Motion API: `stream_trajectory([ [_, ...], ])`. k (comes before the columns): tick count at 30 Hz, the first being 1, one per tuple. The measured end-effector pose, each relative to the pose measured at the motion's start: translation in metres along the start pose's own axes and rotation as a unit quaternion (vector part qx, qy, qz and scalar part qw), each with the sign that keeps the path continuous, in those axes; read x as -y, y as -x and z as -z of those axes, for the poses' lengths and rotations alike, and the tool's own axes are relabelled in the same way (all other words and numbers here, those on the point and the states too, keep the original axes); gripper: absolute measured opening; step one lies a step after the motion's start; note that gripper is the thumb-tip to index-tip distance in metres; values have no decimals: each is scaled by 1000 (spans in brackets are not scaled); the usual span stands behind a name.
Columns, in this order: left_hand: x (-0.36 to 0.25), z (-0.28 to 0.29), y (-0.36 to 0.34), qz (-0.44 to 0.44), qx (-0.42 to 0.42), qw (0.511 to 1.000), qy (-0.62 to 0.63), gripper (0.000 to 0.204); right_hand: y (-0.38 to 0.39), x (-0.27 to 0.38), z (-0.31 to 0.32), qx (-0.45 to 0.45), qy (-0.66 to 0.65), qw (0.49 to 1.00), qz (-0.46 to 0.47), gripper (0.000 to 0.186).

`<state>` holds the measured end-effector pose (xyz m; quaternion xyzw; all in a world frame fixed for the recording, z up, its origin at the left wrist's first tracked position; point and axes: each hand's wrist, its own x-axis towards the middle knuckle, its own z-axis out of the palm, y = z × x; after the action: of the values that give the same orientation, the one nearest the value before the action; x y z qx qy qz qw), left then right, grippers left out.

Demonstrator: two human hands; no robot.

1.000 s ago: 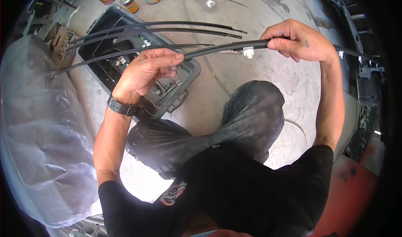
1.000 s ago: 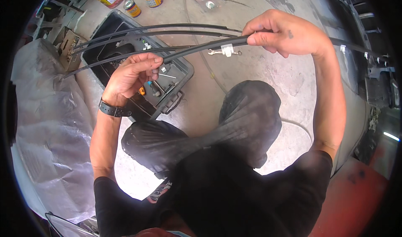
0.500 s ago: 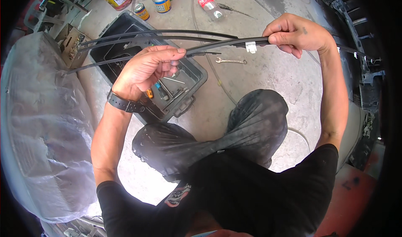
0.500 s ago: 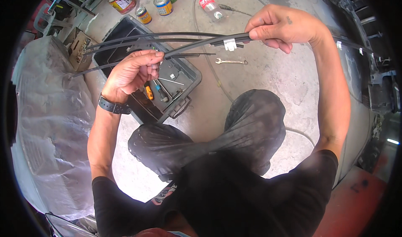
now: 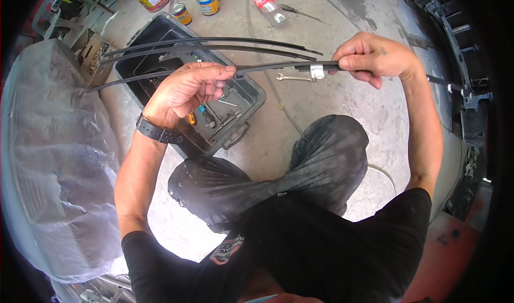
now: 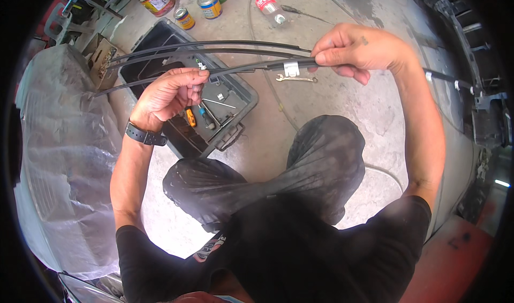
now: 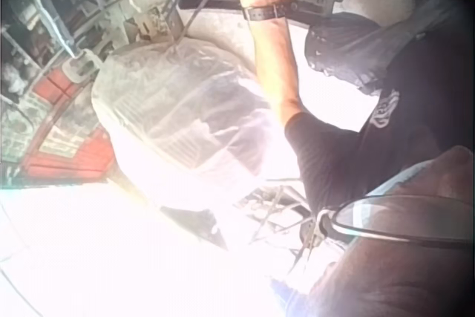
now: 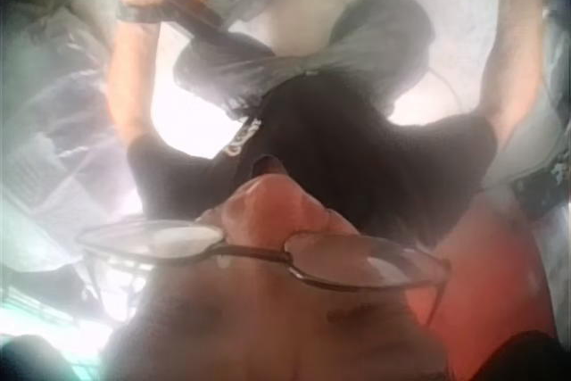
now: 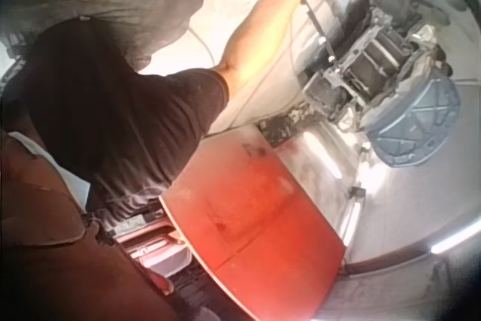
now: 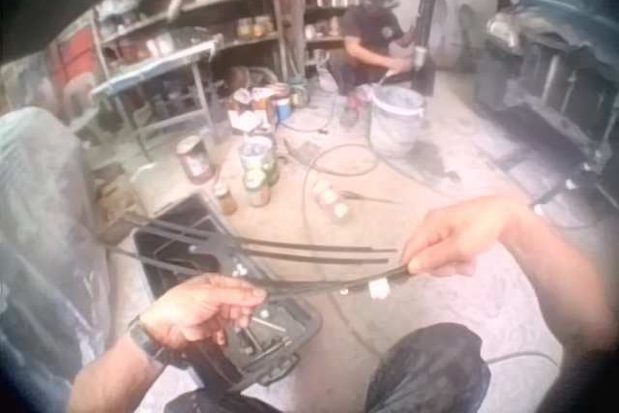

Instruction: The person holds a black component by hand, threading a thin metal wire through a small attachment point and securing a clip.

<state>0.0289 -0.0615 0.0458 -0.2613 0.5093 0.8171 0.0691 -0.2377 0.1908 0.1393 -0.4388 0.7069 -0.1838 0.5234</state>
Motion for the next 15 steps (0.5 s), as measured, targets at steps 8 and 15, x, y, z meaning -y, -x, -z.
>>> stream_trajectory([
  [8, 16, 6, -14, 59, 13, 998, 9, 15, -14, -29, -16, 34, -48, 998, -32, 29],
  [15, 10, 3, -20, 27, -6, 999, -20, 22, -15, -27, -4, 4, -40, 999, -28, 23],
])
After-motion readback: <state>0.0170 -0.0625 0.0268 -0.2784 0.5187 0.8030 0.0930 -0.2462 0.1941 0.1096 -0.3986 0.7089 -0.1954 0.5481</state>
